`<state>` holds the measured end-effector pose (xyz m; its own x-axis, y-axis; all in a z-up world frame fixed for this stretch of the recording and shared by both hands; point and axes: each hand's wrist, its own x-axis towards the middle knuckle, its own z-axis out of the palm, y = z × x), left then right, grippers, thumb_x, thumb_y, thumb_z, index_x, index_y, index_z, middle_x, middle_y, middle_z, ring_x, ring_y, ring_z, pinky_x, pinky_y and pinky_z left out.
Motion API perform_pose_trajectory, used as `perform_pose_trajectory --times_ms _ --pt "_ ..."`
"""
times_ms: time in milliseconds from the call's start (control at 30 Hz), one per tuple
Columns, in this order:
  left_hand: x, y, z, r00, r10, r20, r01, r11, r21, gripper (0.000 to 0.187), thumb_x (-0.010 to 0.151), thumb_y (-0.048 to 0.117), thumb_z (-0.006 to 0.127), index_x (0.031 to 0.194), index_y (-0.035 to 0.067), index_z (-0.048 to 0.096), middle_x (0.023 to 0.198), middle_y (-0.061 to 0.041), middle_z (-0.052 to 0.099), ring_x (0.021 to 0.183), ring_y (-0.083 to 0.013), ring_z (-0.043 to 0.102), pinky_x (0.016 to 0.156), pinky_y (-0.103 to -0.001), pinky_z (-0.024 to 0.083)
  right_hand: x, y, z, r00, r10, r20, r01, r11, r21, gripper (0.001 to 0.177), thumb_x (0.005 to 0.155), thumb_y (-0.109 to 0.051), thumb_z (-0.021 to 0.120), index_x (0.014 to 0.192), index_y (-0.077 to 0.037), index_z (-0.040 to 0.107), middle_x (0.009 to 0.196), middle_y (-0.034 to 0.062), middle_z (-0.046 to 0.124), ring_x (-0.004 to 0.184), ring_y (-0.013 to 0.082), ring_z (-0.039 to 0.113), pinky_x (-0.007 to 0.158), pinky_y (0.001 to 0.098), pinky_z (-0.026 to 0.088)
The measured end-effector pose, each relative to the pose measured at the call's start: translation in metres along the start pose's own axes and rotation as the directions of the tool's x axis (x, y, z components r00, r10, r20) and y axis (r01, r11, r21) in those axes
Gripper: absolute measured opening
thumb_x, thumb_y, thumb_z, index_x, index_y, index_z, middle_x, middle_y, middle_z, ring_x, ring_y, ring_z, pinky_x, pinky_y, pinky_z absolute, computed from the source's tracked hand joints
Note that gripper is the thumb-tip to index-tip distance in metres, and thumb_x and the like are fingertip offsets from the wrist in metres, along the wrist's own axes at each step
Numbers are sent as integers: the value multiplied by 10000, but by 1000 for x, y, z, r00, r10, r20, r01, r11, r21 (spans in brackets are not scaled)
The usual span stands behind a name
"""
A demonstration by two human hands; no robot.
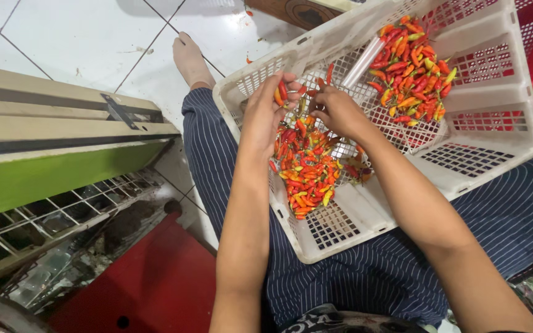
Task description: The person sits on the floor and sorts red and orange chilies from a white plastic basket. They pick up clusters of chilies, separate individual peppers from the stems, and place the loose chilies back into the basket while discarding the stems.
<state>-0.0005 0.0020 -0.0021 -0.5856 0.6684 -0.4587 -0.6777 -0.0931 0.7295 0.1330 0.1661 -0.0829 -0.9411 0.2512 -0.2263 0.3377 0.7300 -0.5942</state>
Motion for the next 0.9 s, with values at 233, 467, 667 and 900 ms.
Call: perform_pose_trajectory --times_ms 233,467,667,900 --pt "5 -14 -1 997 -11 -76 18 995 98 333 1032 327 536 1153 59 693 1097 -44 733 995 -119 666 881 -276 495 -13 -20 -70 986 -21 -168 57 975 214 114 992 -165 744 1029 -61 715 1057 100 636 990 242 652 895 382 518" --pt "2 -24 17 972 -233 34 227 966 123 378 1031 416 531 1116 80 680 998 -28 686 874 -127 642 788 -286 525 -26 -57 -96 944 -56 -325 204 873 443 151 963 -182 791 1038 -60 745 1053 26 609 940 108 589 765 251 492" --pt "2 -25 14 974 -203 97 185 969 164 364 1050 408 560 1063 56 655 899 0 604 786 -113 567 724 -301 519 -12 -11 -77 836 346 -426 -7 783 622 184 1046 -228 763 1038 -46 735 908 -2 633 798 81 566 708 235 458" --pt "-1 -10 13 986 -161 36 154 978 143 326 1035 326 512 1113 54 673 943 -13 665 804 -108 597 757 -286 529 -11 26 -49 860 302 -411 -142 916 375 201 1026 -219 714 1059 -22 732 891 58 709 777 127 632 730 293 509"
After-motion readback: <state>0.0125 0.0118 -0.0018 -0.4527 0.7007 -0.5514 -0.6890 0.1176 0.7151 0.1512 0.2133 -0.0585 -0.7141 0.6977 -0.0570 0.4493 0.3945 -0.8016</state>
